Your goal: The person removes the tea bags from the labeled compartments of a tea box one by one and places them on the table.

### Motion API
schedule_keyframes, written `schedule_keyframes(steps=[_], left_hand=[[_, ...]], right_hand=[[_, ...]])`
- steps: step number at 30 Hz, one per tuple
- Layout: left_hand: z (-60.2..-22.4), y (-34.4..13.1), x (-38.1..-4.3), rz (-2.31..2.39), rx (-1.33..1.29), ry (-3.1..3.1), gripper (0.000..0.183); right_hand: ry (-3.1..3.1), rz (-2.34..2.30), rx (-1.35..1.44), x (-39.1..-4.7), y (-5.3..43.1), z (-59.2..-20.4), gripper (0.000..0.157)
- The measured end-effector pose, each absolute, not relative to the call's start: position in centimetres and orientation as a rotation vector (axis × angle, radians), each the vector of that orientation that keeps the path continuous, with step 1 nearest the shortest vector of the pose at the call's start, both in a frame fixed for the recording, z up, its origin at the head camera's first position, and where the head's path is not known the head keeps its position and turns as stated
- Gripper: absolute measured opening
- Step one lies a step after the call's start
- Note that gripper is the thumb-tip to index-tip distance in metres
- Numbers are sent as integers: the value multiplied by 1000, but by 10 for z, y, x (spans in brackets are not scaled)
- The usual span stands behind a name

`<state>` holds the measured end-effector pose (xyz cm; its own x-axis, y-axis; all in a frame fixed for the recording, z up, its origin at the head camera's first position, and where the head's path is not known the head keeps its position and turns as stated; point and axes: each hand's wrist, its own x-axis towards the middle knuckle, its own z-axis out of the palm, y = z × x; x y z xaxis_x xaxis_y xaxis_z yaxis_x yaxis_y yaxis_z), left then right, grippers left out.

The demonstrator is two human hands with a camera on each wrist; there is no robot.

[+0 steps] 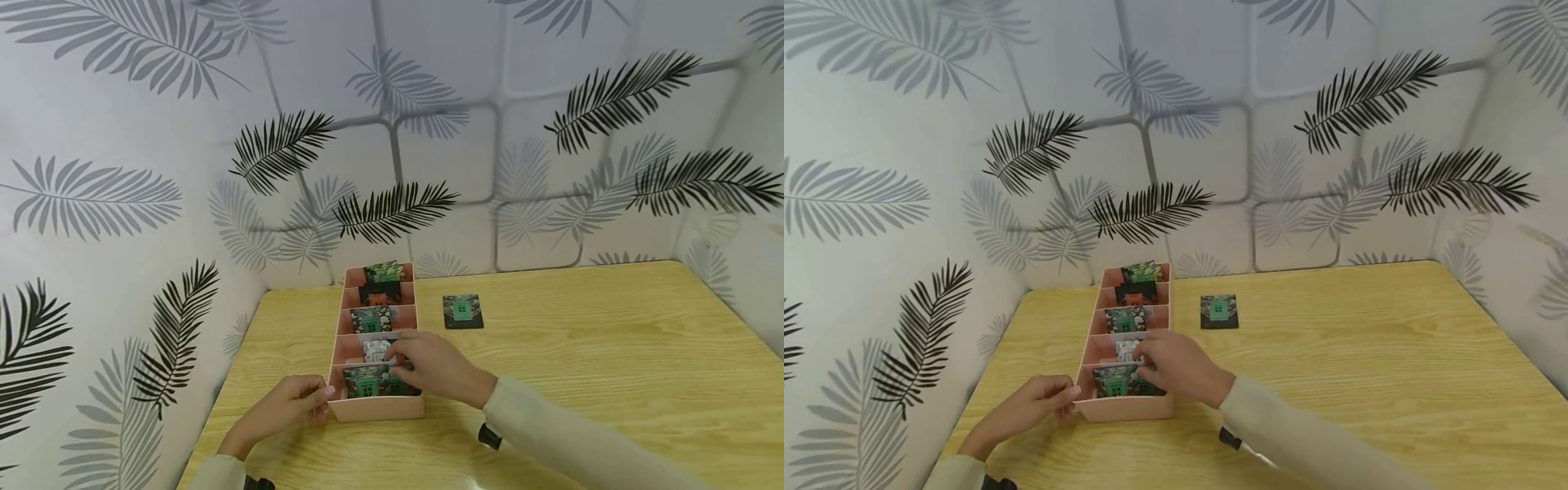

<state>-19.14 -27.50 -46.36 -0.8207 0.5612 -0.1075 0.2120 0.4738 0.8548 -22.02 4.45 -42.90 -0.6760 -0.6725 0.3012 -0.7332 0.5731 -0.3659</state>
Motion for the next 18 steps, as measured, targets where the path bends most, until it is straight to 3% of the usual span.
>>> schedule_keyframes(steps=[7, 18], left_hand=[[-463, -274, -191, 1293, 628, 2350, 39], [-463, -275, -190, 1295, 628, 2349, 39]], right_hand=[[-2714, 660, 1164, -224, 38, -436, 12], [-2705, 621, 1192, -222, 32, -438, 12]])
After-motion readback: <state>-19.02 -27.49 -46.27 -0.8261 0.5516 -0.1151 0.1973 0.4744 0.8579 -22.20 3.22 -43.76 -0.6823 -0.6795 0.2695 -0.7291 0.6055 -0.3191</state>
